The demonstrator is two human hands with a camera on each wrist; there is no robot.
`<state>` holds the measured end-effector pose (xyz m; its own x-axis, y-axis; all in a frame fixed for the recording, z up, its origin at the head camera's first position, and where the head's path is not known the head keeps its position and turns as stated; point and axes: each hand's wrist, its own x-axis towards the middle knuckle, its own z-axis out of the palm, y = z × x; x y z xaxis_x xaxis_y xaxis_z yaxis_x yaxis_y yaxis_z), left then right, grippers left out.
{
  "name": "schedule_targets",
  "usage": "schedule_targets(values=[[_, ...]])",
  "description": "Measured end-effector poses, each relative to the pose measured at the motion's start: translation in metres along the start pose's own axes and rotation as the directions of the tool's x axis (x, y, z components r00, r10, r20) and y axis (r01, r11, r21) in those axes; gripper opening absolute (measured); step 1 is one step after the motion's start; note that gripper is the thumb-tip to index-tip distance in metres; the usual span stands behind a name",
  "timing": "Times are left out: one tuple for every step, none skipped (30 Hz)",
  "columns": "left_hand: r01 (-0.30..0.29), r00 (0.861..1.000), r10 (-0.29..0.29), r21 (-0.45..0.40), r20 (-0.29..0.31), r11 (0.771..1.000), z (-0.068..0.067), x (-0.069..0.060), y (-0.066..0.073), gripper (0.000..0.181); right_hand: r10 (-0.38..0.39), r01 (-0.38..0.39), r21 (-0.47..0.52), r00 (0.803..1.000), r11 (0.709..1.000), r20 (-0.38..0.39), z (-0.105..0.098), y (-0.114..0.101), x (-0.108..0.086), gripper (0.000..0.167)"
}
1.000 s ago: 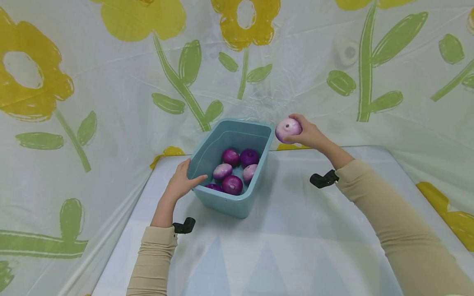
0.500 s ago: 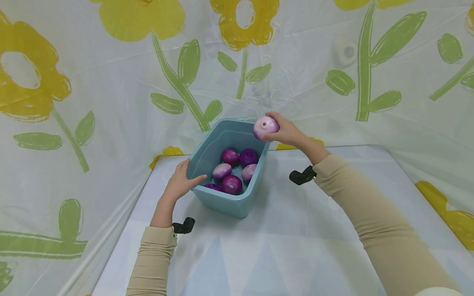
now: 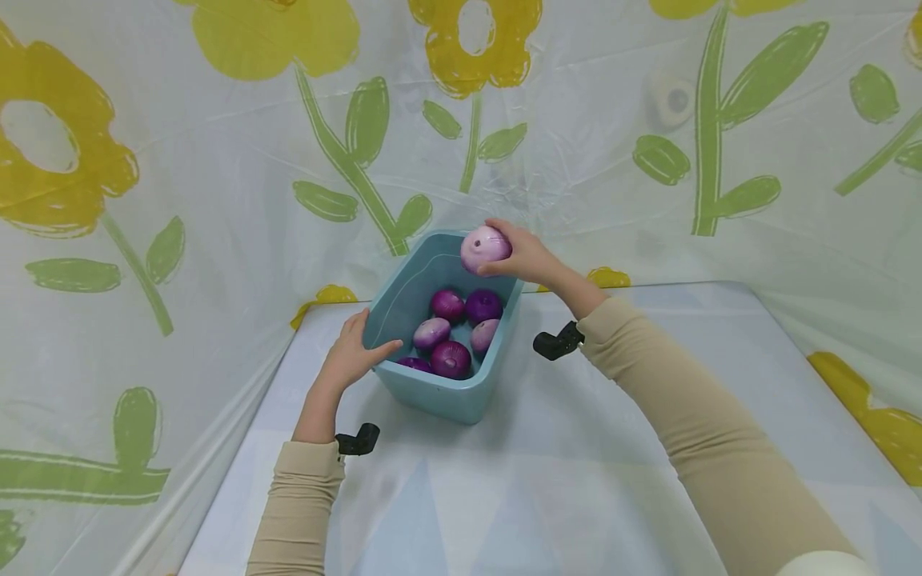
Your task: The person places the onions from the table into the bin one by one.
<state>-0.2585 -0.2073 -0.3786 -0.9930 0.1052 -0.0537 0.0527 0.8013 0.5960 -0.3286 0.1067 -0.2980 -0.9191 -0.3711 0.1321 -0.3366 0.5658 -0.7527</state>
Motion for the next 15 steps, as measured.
schedule_targets(values=[[0.0,1.0,0.0,-0.001,0.0,1.0,0.0,0.0,0.0,0.098,0.002,-0.002,-0.009,1.0,1.0,0.005,0.0,-0.002,0.001,0.082],[-0.001,1.0,0.001,-0.002,0.0,1.0,0.0,0.0,0.0,0.098,0.002,-0.002,-0.019,1.0,1.0,0.011,0.0,-0.003,0.001,0.081],[-0.001,1.0,0.001,-0.003,0.0,1.0,0.0,0.0,0.0,0.098,0.003,-0.002,-0.027,1.0,1.0,0.016,0.0,-0.005,0.001,0.08],[-0.002,1.0,0.002,-0.003,0.0,1.0,0.0,0.0,0.0,0.098,0.008,-0.007,-0.031,1.0,0.999,0.018,0.0,-0.006,0.001,0.079],[-0.003,1.0,0.003,-0.002,0.0,1.0,0.0,0.0,0.0,0.098,0.01,-0.009,-0.038,1.0,0.999,0.022,0.0,-0.006,0.001,0.079],[-0.003,1.0,0.003,0.0,0.0,1.0,0.0,0.0,0.0,0.097,0.011,-0.01,-0.039,1.0,0.999,0.025,0.0,-0.007,0.0,0.078],[-0.004,1.0,0.004,0.001,0.0,1.0,0.0,0.0,0.0,0.097,0.012,-0.011,-0.036,1.0,0.999,0.029,-0.001,-0.007,-0.001,0.078],[-0.005,1.0,0.005,0.003,0.001,1.0,0.0,0.0,0.001,0.097,0.012,-0.011,-0.036,0.999,0.999,0.029,-0.001,-0.007,-0.002,0.077],[-0.007,1.0,0.007,0.005,0.0,1.0,0.0,0.0,0.001,0.097,0.014,-0.013,-0.031,0.999,0.999,0.029,-0.002,-0.006,-0.003,0.077],[-0.009,1.0,0.009,0.008,0.0,1.0,0.0,-0.001,0.001,0.097,0.015,-0.014,-0.026,0.999,1.0,0.029,-0.002,-0.005,-0.004,0.076],[-0.011,1.0,0.011,0.01,-0.001,1.0,0.0,-0.001,0.001,0.097,0.015,-0.014,-0.025,0.999,1.0,0.028,-0.003,-0.004,-0.005,0.075],[-0.012,1.0,0.012,0.011,-0.002,1.0,0.0,-0.001,0.001,0.097,0.016,-0.015,-0.024,0.999,1.0,0.028,-0.004,-0.003,-0.006,0.074],[-0.014,1.0,0.014,0.011,-0.003,1.0,0.0,-0.001,0.001,0.097,0.018,-0.017,-0.021,0.999,1.0,0.028,-0.004,-0.001,-0.007,0.074],[-0.015,1.0,0.015,0.011,-0.005,1.0,0.0,0.0,0.001,0.097,0.018,-0.018,-0.024,0.999,1.0,0.028,-0.005,0.0,-0.008,0.073],[-0.015,1.0,0.015,0.011,-0.005,1.0,0.0,0.0,0.001,0.097,0.02,-0.02,-0.022,0.999,1.0,0.029,-0.006,0.002,-0.01,0.073]])
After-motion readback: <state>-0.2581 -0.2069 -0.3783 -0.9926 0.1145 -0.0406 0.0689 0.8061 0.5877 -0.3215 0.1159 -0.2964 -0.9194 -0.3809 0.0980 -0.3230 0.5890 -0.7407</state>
